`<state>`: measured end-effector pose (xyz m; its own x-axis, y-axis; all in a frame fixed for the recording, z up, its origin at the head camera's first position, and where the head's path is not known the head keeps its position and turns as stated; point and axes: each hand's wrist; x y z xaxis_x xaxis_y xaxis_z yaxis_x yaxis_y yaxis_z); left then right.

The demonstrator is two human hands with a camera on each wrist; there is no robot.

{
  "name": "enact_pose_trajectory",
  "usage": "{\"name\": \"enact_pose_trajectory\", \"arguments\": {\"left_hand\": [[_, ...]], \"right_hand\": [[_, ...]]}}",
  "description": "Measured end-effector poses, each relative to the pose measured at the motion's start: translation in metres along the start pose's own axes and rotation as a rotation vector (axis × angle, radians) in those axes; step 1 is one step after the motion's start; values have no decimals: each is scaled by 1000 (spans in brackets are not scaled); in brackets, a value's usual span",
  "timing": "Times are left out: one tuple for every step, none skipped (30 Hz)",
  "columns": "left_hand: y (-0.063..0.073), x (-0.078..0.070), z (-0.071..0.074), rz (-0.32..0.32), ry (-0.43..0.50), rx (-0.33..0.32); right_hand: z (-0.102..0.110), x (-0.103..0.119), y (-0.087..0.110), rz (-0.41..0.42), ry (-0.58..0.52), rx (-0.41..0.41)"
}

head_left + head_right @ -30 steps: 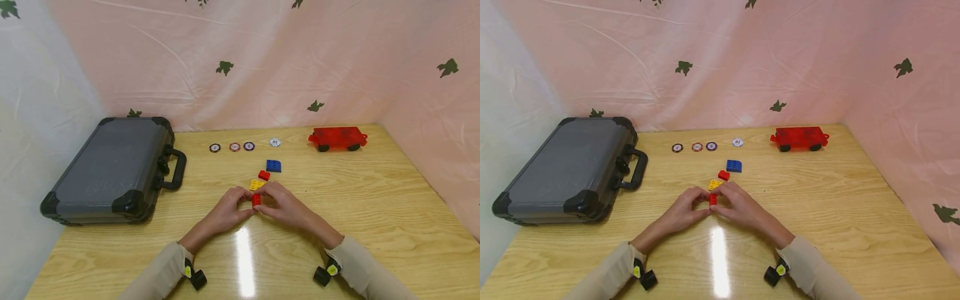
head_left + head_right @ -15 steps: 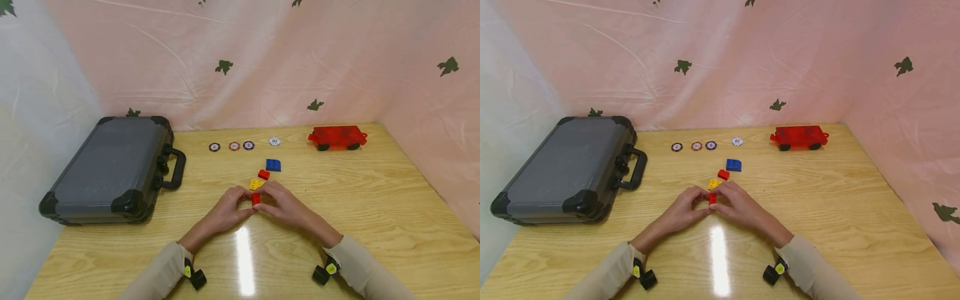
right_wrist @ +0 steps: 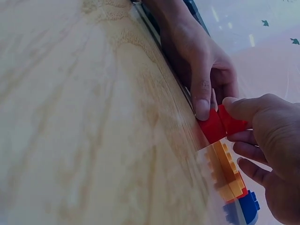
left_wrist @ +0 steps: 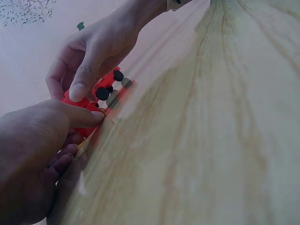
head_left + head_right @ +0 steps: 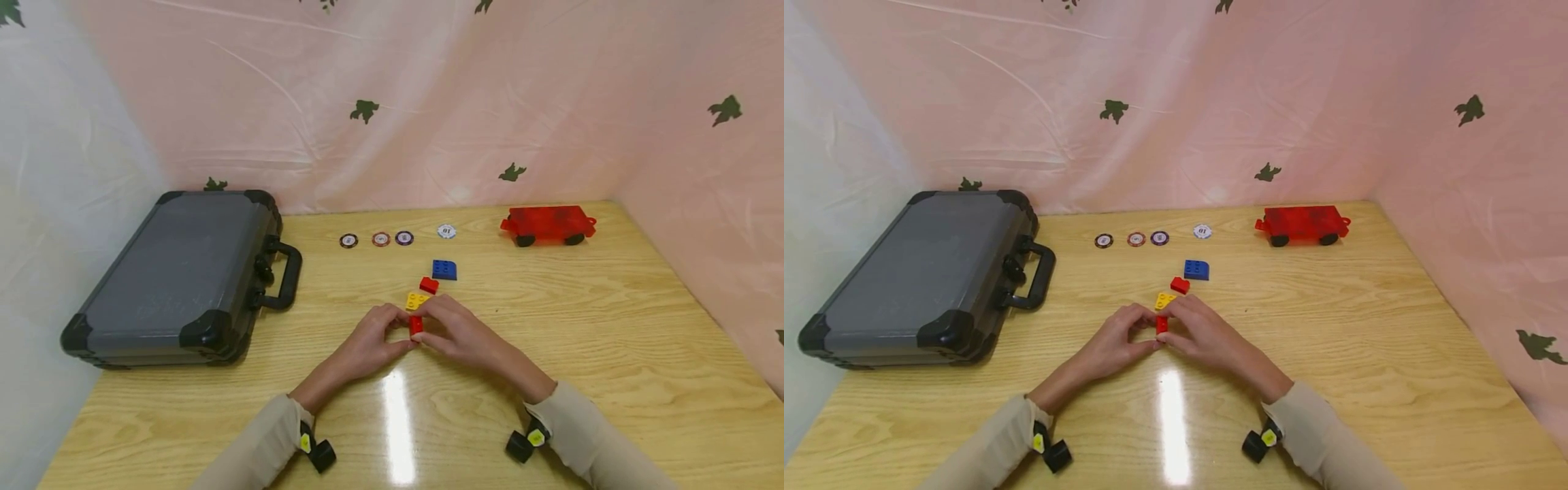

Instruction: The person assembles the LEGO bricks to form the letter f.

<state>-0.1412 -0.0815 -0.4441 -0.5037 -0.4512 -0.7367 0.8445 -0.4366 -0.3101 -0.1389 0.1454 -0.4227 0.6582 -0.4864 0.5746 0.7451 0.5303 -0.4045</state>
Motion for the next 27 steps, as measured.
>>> {"name": "enact_pose_trajectory", "arguments": {"left_hand": [[0, 0, 0, -3, -3, -3], [0, 0, 0, -3, -6, -3], [0, 0, 0, -2, -8, -3], [0, 0, 0, -2, -9, -3], [0, -1, 0, -3, -11, -4], [0, -1, 0, -5, -11, -4], [0, 0, 0, -6, -10, -5], [0, -1, 0, -5, -10, -5], [0, -1, 0, -6, -11, -5], [0, -1, 0, -8, -13, -6], [0, -1, 0, -11, -15, -6], [0, 0, 0, -11, -16, -6], [0, -1, 0, -11, -19, -6], [0, -1, 0, -8, -20, -4], [0, -1, 0, -5, -20, -2], [0, -1, -1, 0, -18, 1], [0, -1, -1, 7, -17, 6], [0, -1, 0, 16, -15, 9], [1, -1, 0, 23, -12, 13], [1, -1, 0, 31, -9, 15], [0, -1, 0, 33, -7, 16], [0, -1, 0, 34, -7, 15], [0, -1, 0, 34, -8, 15], [0, -1, 0, 33, -7, 14], [0, 0, 0, 31, -7, 13], [0, 0, 0, 29, -8, 13], [0, 0, 0, 28, -11, 14]], "right_hand": [[0, 1, -1, 5, 5, 6], [1, 1, -1, 9, 13, 11], [1, 2, -2, 12, 18, 16], [1, 2, -2, 16, 22, 20], [1, 2, -3, 20, 24, 22], [0, 2, -3, 23, 24, 22], [0, 2, -4, 25, 23, 21], [0, 1, -4, 27, 20, 18], [-1, 1, -3, 27, 16, 14], [-1, 1, -3, 30, 11, 8], [-1, 1, -3, 31, 6, 3], [-1, 1, -3, 31, 0, -1], [-2, 0, -2, 28, -3, -4], [-2, 0, -2, 24, -7, -4], [-2, 0, -1, 17, -12, -3], [-2, 0, -1, 10, -16, -2], [-3, 0, -1, 2, -20, 1], [-3, -1, 0, -4, -22, 3], [-3, -1, 0, -10, -23, 6], [-3, -1, 0, -14, -24, 7], [-3, -2, -1, -15, -23, 6], [-3, -2, -1, -13, -24, 3], [-3, -2, -1, -11, -24, 0], [-3, -2, -1, -9, -23, -3], [-3, -2, -1, -7, -24, -6], [-4, -2, -1, -4, -24, -9], [-4, -2, -1, -3, -27, -12]]}}
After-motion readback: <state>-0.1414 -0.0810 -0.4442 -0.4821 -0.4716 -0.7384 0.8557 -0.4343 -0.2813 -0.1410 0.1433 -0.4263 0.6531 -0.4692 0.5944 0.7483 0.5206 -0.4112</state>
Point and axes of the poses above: each hand's wrist, its own y-axis away from the middle knuckle, its own z-axis out of the back of the hand, x = y × z, and after that the axes turned 7 degrees about -x, right-handed
